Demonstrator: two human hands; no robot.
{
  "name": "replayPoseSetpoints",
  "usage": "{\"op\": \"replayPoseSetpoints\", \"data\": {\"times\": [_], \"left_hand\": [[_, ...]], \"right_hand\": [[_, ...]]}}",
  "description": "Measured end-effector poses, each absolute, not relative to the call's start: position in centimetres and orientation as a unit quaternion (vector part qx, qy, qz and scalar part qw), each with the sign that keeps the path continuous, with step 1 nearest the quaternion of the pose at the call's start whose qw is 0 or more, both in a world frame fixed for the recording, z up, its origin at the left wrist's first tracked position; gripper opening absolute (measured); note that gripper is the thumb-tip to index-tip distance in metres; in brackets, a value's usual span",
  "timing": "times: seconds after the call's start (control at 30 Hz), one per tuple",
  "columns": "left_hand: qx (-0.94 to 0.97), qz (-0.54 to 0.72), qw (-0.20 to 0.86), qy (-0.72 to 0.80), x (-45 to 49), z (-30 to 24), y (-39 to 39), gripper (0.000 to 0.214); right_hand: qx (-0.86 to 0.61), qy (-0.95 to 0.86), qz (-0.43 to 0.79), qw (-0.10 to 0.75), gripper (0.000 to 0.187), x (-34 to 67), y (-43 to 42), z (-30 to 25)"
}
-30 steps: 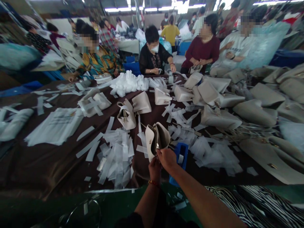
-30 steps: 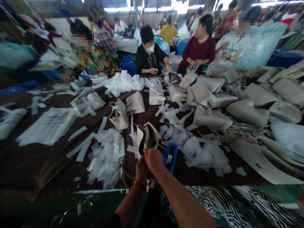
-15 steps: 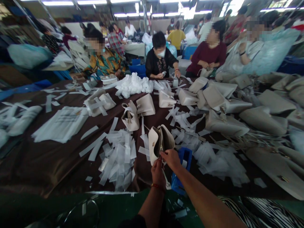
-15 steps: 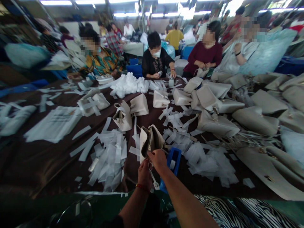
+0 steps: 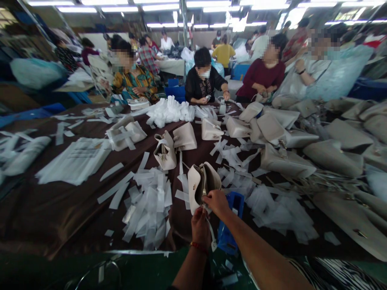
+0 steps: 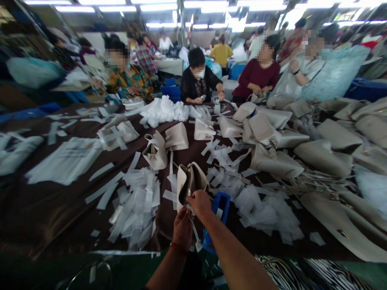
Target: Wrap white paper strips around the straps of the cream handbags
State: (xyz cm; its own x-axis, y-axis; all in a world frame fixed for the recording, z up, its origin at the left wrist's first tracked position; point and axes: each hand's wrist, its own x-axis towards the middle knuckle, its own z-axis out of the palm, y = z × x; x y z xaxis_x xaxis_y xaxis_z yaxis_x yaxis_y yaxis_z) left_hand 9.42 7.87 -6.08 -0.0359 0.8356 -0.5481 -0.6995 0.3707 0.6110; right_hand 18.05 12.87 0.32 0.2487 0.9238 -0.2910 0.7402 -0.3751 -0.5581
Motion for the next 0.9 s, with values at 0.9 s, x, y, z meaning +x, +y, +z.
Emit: {"op": "replayPoseSetpoints", "data": {"times": [0.9], "left_hand": [[0.129, 0.580, 0.624, 0.507, 8.7, -6.0, 8.5, 0.040]], "right_hand": [[-0.820, -0.499, 0.218, 0.178, 0.013, 15.1, 9.6, 0.6]]}}
